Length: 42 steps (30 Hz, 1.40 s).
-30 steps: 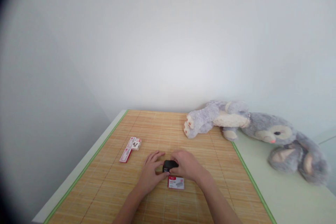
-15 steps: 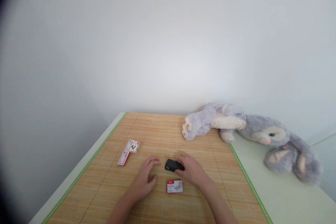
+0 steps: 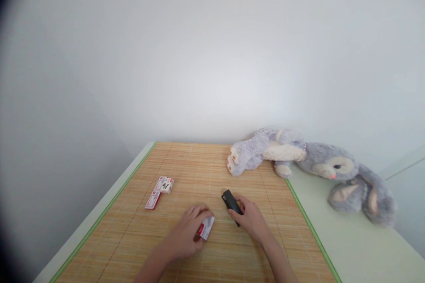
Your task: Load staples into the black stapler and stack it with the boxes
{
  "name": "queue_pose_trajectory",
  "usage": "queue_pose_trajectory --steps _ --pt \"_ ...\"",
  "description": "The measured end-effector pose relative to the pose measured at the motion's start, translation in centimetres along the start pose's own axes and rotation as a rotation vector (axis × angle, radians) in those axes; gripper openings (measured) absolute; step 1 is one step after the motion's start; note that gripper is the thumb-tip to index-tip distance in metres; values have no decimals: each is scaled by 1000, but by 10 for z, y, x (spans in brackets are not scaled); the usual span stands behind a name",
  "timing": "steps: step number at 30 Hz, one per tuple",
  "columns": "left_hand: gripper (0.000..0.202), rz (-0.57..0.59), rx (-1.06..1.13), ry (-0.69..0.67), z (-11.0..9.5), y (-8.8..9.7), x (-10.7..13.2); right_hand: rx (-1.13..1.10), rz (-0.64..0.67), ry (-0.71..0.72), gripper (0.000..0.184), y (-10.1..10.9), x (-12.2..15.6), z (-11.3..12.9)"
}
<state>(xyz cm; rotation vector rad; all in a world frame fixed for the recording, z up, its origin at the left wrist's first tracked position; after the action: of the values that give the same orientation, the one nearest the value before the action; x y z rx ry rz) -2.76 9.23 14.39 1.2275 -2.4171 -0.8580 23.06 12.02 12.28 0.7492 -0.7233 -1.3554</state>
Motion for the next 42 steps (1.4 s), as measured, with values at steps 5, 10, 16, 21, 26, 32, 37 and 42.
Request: queue_pose_trajectory --steps 5,10,16,21,26,32,37,42 --pt "68 -113 42 70 29 20 8 -48 -96 -104 42 -15 33 11" --pt "73 -89 81 43 20 2 -3 -243 -86 -111 47 -45 52 34" --pt "73 -57 85 13 11 -15 -21 -344 -113 -111 50 -62 53 39" --pt "97 -195 72 49 26 0 -6 -341 -151 -148 54 -62 56 32" --pt "54 -682 -56 298 87 63 45 -395 -189 -159 55 -63 61 31" --pt "57 -789 -120 412 145 103 86 -381 -218 -160 56 -62 63 34" --pt "58 -681 58 388 113 66 66 -374 -191 -167 56 -64 64 34" --pt "57 -612 193 272 47 0 19 -395 -183 -167 54 -65 65 35"
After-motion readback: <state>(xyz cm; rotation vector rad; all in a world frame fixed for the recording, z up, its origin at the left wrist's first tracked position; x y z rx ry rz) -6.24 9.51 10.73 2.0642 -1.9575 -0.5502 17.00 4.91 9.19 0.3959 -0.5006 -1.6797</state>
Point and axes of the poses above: each hand's wrist, its own x-axis away from the middle knuckle, its own y-axis out of the back of the hand, z = x × y, the point moved 4 cm from there along -x, towards the middle knuckle, and after that the axes turned 12 degrees about x, right-handed, at the moved point
